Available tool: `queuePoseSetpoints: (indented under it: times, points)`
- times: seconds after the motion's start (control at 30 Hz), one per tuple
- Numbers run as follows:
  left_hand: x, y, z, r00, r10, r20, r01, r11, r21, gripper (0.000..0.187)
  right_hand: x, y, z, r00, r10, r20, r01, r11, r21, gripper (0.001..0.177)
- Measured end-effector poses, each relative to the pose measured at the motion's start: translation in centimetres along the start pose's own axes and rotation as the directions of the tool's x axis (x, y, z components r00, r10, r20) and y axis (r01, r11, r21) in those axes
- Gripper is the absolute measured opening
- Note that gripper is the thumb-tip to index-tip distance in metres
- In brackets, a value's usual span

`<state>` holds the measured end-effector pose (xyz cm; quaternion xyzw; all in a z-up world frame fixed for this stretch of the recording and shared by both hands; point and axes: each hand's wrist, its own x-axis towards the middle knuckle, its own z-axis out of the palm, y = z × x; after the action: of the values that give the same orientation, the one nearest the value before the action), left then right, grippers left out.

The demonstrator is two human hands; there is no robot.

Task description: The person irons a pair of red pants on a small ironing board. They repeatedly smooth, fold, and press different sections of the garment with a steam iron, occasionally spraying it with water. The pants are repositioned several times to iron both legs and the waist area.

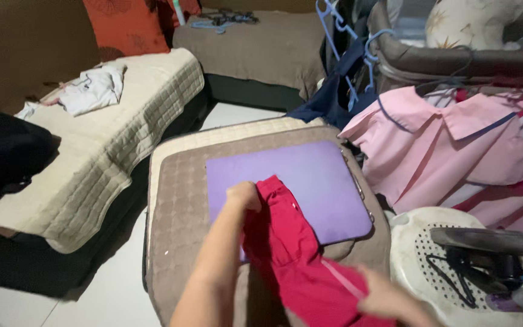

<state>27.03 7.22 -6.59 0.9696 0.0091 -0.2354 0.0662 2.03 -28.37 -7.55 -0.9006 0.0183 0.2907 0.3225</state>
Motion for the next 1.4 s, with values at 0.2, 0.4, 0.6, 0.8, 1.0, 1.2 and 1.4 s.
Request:
queuePoseSetpoints:
  times: [0.2,0.4,0.6,0.8,1.0,1.2,1.4]
  points:
    - [-3.6,-13.7,-6.8,0.914,-0.366,-0.178,0.198,0.783,-0.590,0.063,9.5,-3.2,-13.1,0.947,-0.256,-0.192,0.197,0.939,-0.281,0.017]
    - [-12.7,-22.8,-12.2,0.629,-0.515,-0.582,0.112,0.801,-0.588,0.054,14.3,-10.8,-14.9,0.678,-0.156,-0.718,0.012,0.980,-0.201,0.071]
    - [-13.8,-20.7,-7.2,0.701,-0.302,-0.646,0.167,0.950,-0.264,0.062,11.9,-11.1,-5.4,0.947,0.128,-0.295,-0.227,0.915,-0.333,0.133]
    - [-13.9,-18.3,-4.1,0.759,-0.375,-0.532,0.135,0.890,-0.435,0.093,15.7,-2.8,-9.3,0.840,-0.136,-0.524,-0.019,0.960,-0.280,0.081]
    - [-17.7,-27.2,-9.0,0.625,-0.346,-0.700,-0.128,0.839,-0.529,0.077,15.6,-3.3,-22.2,0.841,-0.240,-0.485,0.091,0.946,-0.310,0.040]
    - [-20.1,-30.4,-9.0,0.523,-0.573,-0.632,0.020,0.749,-0.662,0.063,16.1,-4.4,-21.4,0.436,-0.276,-0.857,-0.012,0.950,-0.313,0.054]
    - [-17.7,-30.8,-1.9,0.696,-0.495,-0.520,-0.040,0.697,-0.716,0.066,20.7,2.9,-11.6,0.679,0.167,-0.715,-0.123,0.986,0.113,0.050]
